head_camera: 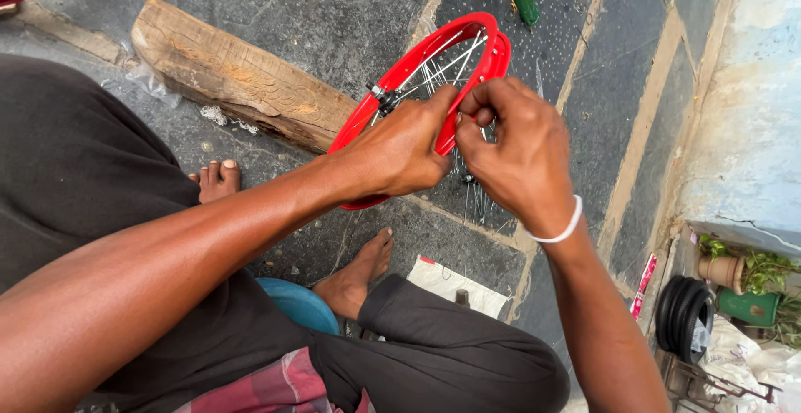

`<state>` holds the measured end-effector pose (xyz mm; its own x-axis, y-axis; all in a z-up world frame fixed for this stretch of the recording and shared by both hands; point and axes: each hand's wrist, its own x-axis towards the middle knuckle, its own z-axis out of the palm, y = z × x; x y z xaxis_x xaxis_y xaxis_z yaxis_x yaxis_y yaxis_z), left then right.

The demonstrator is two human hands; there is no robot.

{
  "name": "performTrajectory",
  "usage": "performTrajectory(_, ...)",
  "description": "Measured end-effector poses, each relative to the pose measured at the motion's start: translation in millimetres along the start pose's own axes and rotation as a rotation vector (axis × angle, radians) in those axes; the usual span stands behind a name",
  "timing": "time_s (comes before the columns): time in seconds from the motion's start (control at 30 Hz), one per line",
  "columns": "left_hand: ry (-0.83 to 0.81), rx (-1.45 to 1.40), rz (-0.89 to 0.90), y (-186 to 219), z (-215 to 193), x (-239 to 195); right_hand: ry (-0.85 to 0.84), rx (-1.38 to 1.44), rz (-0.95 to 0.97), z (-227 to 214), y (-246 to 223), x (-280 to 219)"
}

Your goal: The person is assembling a bicycle wheel by inserting spokes into a red rim and connecting them to the hub. They are sitting on the ground and using their hands to manipulate the spokes and rim.

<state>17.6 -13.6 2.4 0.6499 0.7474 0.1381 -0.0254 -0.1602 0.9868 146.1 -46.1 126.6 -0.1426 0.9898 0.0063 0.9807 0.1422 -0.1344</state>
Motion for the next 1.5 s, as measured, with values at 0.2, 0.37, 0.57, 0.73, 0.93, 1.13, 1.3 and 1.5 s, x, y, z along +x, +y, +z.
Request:
performTrajectory(0.2,0.070,0.008,0.059,-0.7,2.6,0.3,-0.011,-0.098,-0.026,-5.9,-9.8,-1.4)
performTrajectory(0.37,0.006,-0.003,-0.048,1.8,-0.6,-4.5,-0.042,-0.166,-0.009,-2.8,-16.6,-0.9)
performTrajectory(0.57,0.011,-0.007,-0.013,5.9,1.2,-4.9,-0.049,-0.024,0.052,-2.6,-14.4,-7.7)
performTrajectory(0.73,0.009,0.030,-0.023,7.9,-1.6,-5.8,-0.007,-0.138,-0.053,-1.6,-13.1,-6.7)
performTrajectory(0.93,-0.010,0.029,-0.045,5.0,-0.2,-6.4,0.002,-0.271,-0.094,2.5,-13.4,-9.2)
performTrajectory(1.13,0.034,0.007,0.054,-0.6,4.1,-5.3,0.043,-0.016,0.009,4.4,-9.8,-11.2)
performTrajectory(1.3,0.021,0.040,0.073,2.2,1.8,-4.7,-0.008,-0.045,0.023,1.6,-10.3,-10.7)
performTrajectory(1.5,-0.023,0.010,-0.009,-1.1,2.3,-7.7,0.032,-0.211,-0.074,5.6,-14.3,-10.3)
